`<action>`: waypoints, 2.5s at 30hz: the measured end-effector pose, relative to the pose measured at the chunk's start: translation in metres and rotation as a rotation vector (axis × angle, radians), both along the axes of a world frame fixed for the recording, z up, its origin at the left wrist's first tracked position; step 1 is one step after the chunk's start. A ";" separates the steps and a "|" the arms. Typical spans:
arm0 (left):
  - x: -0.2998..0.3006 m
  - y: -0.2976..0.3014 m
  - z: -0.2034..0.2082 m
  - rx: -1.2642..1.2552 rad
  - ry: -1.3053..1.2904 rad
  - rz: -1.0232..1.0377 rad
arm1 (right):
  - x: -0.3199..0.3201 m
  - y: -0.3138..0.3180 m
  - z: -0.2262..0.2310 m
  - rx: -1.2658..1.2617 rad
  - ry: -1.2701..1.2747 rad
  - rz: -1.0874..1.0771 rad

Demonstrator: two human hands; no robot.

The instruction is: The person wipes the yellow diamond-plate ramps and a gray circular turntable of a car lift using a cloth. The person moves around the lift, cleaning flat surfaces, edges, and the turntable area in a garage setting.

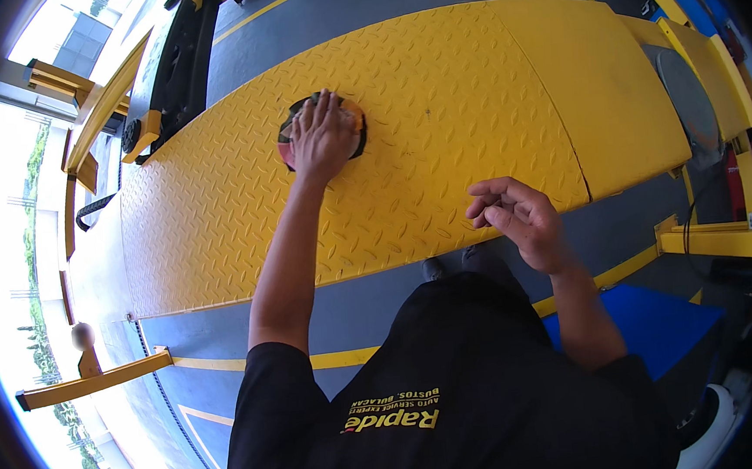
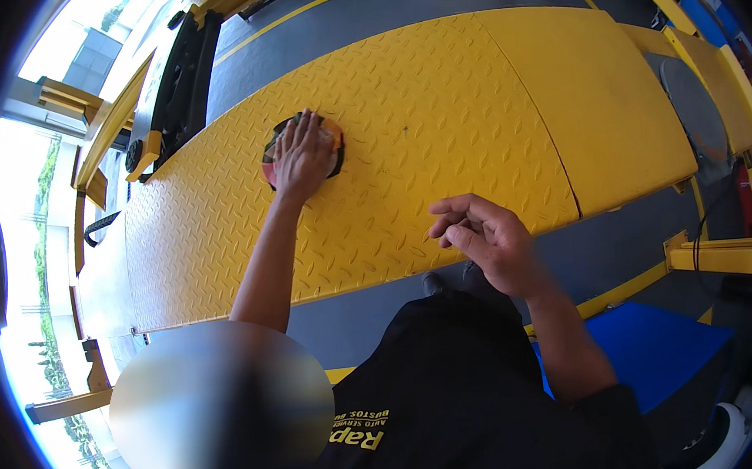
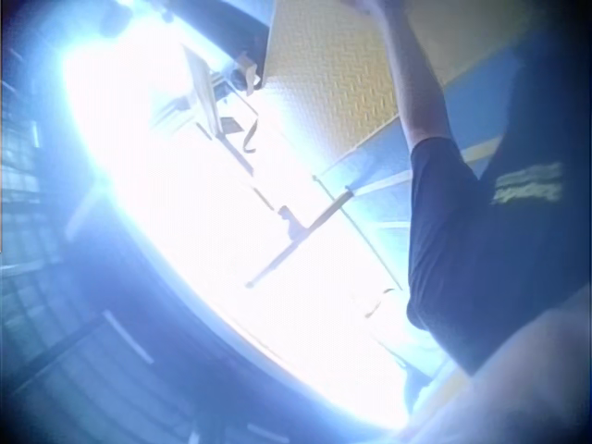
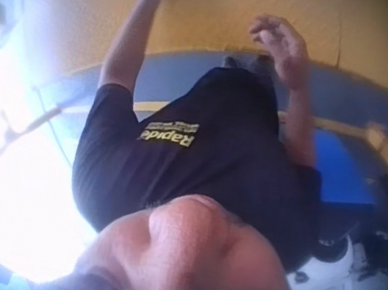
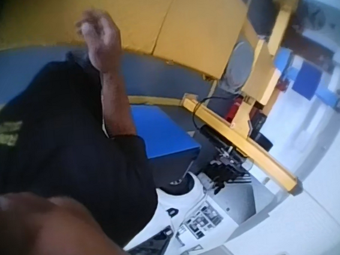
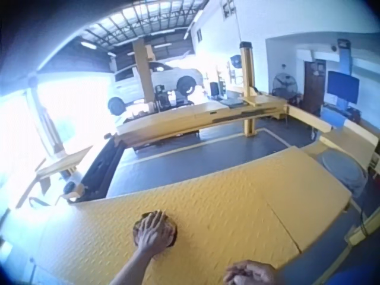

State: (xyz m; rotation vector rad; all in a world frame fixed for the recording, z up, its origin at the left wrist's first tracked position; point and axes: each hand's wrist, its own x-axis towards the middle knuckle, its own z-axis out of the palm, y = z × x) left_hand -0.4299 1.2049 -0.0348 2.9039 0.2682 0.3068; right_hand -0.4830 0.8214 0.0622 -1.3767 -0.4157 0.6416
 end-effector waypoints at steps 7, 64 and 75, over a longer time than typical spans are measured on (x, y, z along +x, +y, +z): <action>0.108 -0.219 0.008 -0.609 -0.112 -0.423 | 0.138 0.031 -0.028 -0.290 -0.533 -0.347; -0.208 -0.041 0.014 -0.316 -0.576 0.381 | 0.165 0.315 -0.089 -1.097 -1.267 0.286; -0.209 -0.043 0.013 -0.340 -0.628 0.407 | 0.161 0.322 -0.092 -1.092 -1.291 0.264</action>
